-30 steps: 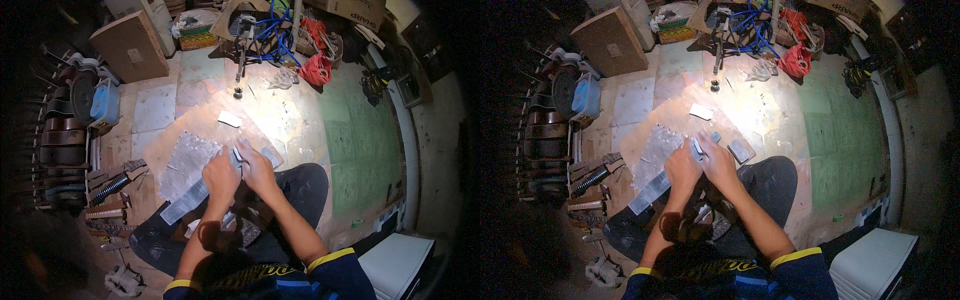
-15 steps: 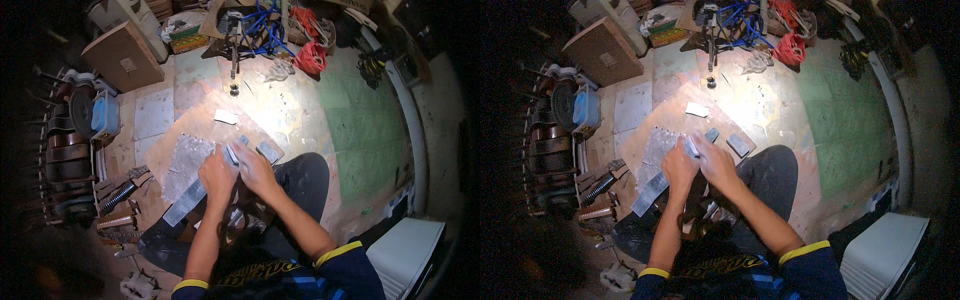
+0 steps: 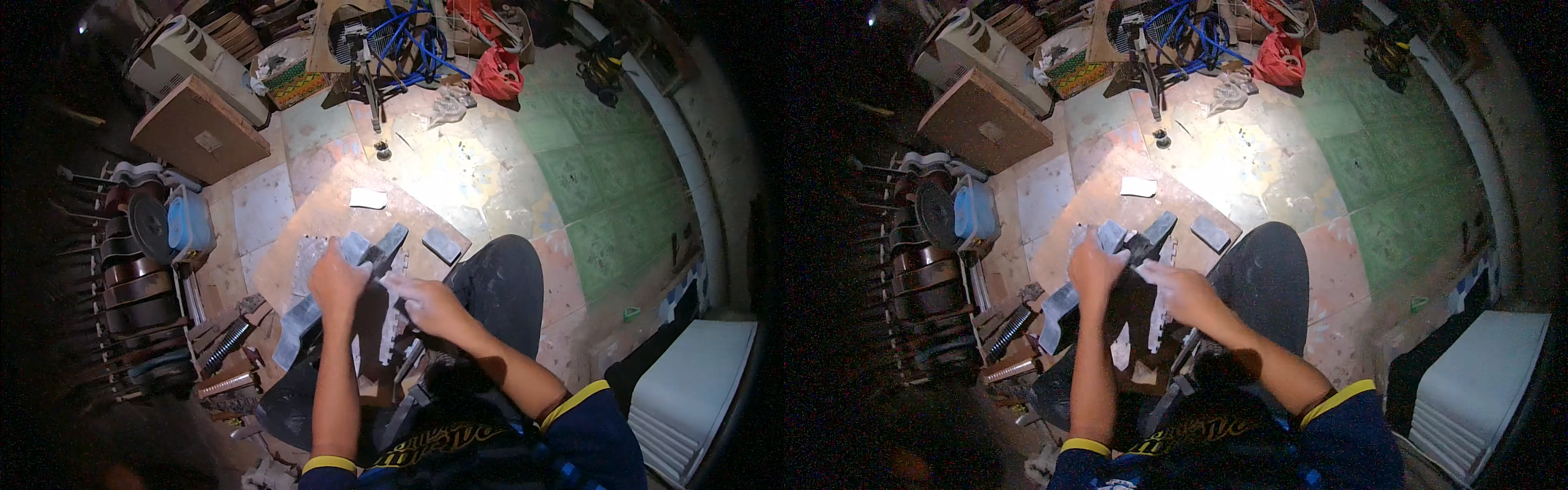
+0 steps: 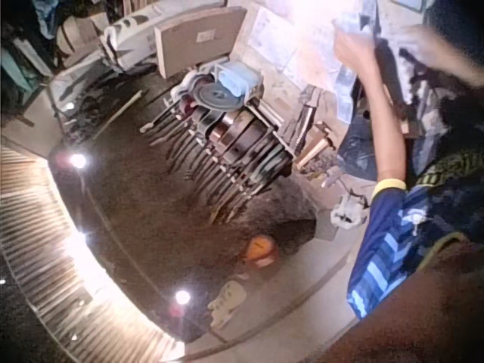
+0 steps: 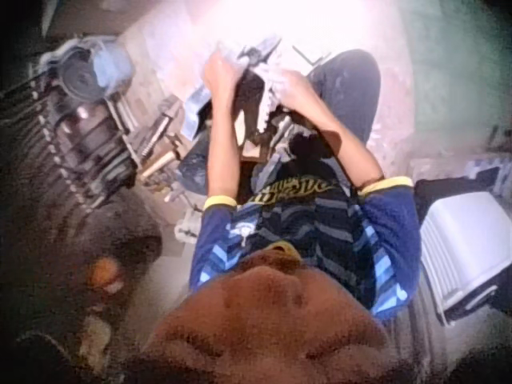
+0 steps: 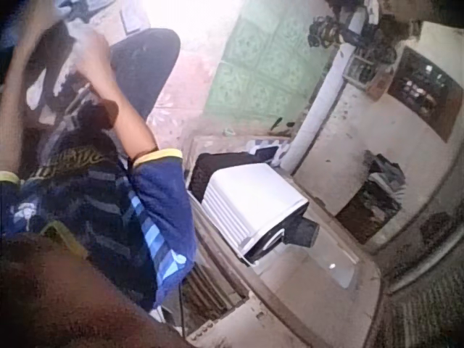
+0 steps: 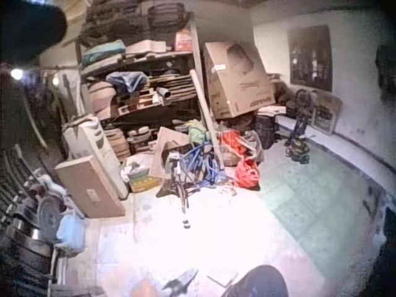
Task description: The person holds a dark guitar body and uses a piece of sandpaper to rub and smooth the edges and flat surfaces of the instrument while sitting on the floor.
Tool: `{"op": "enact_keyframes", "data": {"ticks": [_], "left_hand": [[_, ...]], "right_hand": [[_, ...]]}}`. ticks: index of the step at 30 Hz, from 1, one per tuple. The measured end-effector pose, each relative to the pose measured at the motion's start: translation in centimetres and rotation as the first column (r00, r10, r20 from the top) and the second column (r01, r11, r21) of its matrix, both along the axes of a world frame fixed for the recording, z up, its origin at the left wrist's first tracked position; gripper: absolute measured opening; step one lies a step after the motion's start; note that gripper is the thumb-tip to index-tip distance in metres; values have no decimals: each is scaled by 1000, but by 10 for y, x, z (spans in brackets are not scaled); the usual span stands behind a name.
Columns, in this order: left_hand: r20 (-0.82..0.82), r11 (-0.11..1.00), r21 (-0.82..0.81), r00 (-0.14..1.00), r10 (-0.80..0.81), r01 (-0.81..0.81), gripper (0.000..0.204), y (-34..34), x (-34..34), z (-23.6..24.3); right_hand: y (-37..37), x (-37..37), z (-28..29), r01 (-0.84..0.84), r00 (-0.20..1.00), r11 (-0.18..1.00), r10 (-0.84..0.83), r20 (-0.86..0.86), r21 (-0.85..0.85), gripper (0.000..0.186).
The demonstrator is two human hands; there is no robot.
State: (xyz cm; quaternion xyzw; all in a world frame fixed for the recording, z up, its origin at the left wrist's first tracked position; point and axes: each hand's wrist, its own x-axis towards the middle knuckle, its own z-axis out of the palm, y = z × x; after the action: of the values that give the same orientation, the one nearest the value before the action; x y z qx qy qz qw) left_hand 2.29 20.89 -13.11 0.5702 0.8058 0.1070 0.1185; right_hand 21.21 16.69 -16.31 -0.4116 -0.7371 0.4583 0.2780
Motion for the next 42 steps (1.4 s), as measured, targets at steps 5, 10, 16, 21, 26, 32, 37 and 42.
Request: {"op": "enact_keyframes", "data": {"ticks": [5,10,16,21,26,32,37,42], "left_hand": [[175,986,-34,972,-155,163,88,14,-34,-2],[845,996,-76,527,89,-46,103,34,-80,-36],[850,942,-318,406,335,-113,127,28,-49,34],[872,935,-353,378,312,41,129,47,-91,-32],[809,958,-79,543,224,-277,126,42,-83,-55],[918,981,-196,349,187,-8,125,39,-68,-19],[938,978,-201,296,178,50,103,42,-91,-40],[899,971,-235,372,230,-31,86,38,-54,-11]], "right_hand": [[17,-3,8,351,919,936,-343,-194,9,61],[51,-67,-2,338,941,887,-319,-114,315,64],[31,-100,-58,93,984,762,-167,55,641,47],[24,-114,-93,115,989,703,-145,-17,702,55],[42,-100,-67,253,943,679,-331,-20,689,44],[60,-92,-78,264,947,643,-316,-65,719,55],[49,-92,-61,95,985,714,-169,38,694,74],[67,-77,-68,269,931,910,-329,156,315,74]]}}
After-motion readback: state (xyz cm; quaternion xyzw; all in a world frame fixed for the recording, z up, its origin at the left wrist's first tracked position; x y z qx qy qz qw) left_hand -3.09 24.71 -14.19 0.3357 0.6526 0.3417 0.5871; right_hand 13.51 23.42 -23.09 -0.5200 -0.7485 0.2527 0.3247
